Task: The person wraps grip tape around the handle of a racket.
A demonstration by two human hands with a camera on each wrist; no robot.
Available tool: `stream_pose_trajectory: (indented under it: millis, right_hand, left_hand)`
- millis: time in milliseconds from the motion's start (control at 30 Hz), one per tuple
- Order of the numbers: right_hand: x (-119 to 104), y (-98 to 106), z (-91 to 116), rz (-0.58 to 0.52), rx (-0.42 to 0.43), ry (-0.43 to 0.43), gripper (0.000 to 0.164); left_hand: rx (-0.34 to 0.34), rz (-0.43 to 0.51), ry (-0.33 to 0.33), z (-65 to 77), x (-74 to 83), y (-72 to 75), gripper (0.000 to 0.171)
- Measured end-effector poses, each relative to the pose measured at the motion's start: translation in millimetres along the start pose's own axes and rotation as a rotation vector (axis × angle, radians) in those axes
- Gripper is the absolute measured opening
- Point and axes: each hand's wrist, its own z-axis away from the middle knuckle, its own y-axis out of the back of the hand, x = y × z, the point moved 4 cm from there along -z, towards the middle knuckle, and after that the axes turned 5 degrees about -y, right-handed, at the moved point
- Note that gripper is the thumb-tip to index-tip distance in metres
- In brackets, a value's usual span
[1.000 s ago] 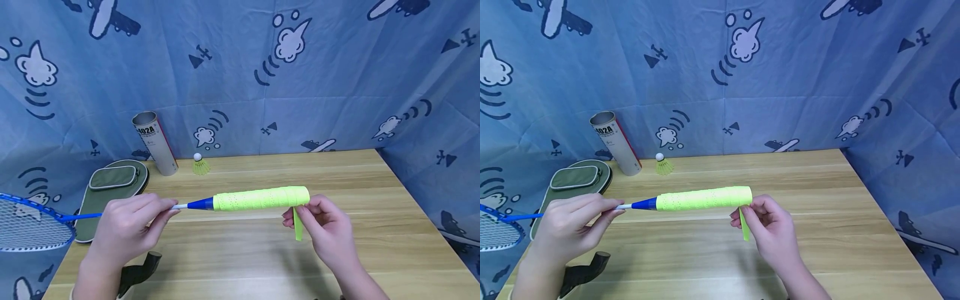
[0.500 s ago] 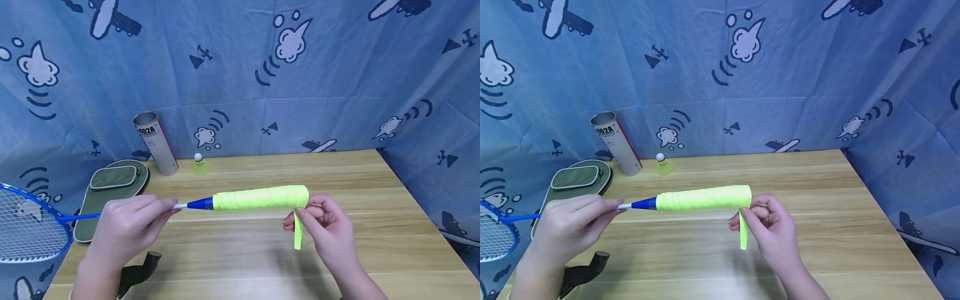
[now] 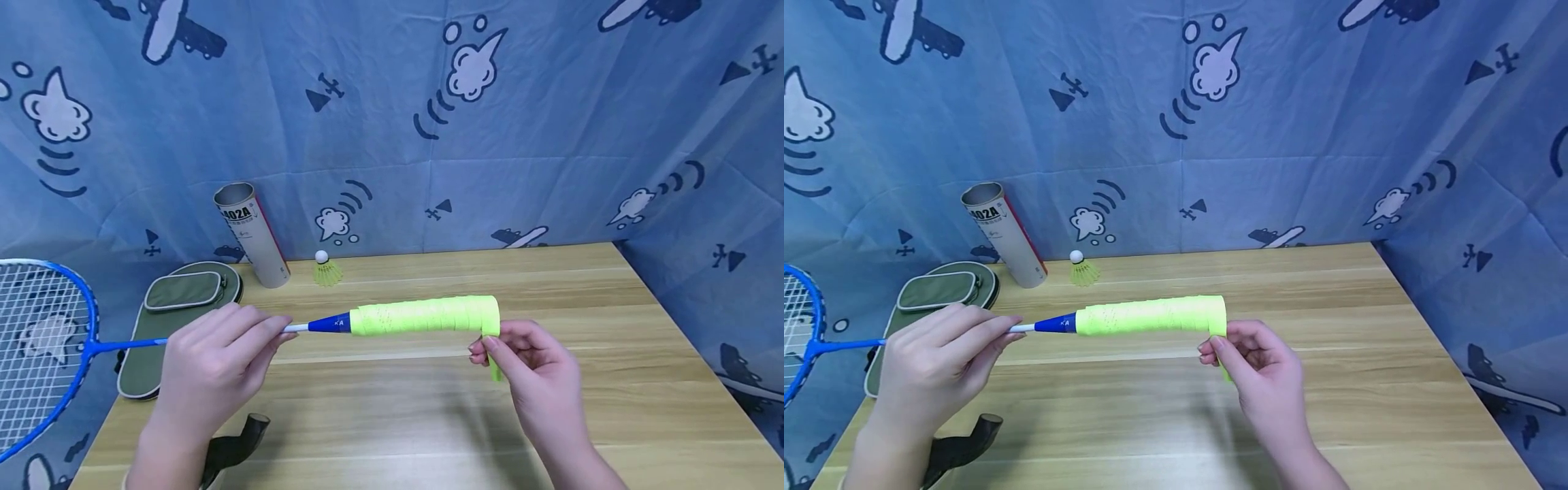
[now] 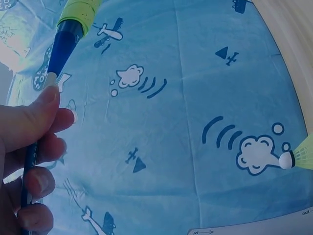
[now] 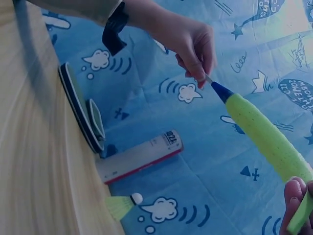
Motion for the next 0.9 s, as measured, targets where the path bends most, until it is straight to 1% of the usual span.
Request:
stream_pose_trajectory:
  millis: [133, 300, 533, 600, 667, 733, 833, 900]
  right_hand:
    - [2.8, -1.8, -0.7, -0.048, 0.012, -0.019, 0.015]
    - [3.4, -1.8, -1.7, -0.059, 0.027, -0.018, 0.021]
    - [3.3, 0.4, -0.4, -0.048, 0.037, -0.022, 0.031]
    - [2.2, 1.0, 0.3, -0.048, 0.04, -0.014, 0.033]
    - [0.0, 1.3, 1.4, -0.019, 0.044, -0.005, 0.036]
    - [-3.1, 1.1, 2.6, 0.004, 0.043, 0.023, 0.037]
    - [-5.9, 0.7, 2.5, -0.036, -0.009, 0.139, 0.038]
    - [-7.2, -0.2, 2.0, -0.086, -0.063, 0.229, 0.037]
  left_hand:
    - [0.002, 0.012, -0.002, -0.5, 1.7, -1.4, 0.042]
    - [-0.022, 0.04, -0.001, 0.9, 0.9, -2.0, 0.043]
    - [-0.051, 0.084, 0.005, 3.9, -1.9, -2.6, 0.041]
    - [-0.045, 0.1, 0.002, 3.8, -2.0, -2.2, 0.042]
    - [-0.039, 0.11, -0.003, 3.2, -1.6, -1.6, 0.044]
    - [-0.031, 0.114, -0.01, 2.2, -0.8, -1.3, 0.044]
    - [-0.04, 0.108, -0.005, 1.4, 0.2, -1.6, 0.045]
    - [-0.046, 0.099, 0.0, 1.5, 0.4, -1.9, 0.045]
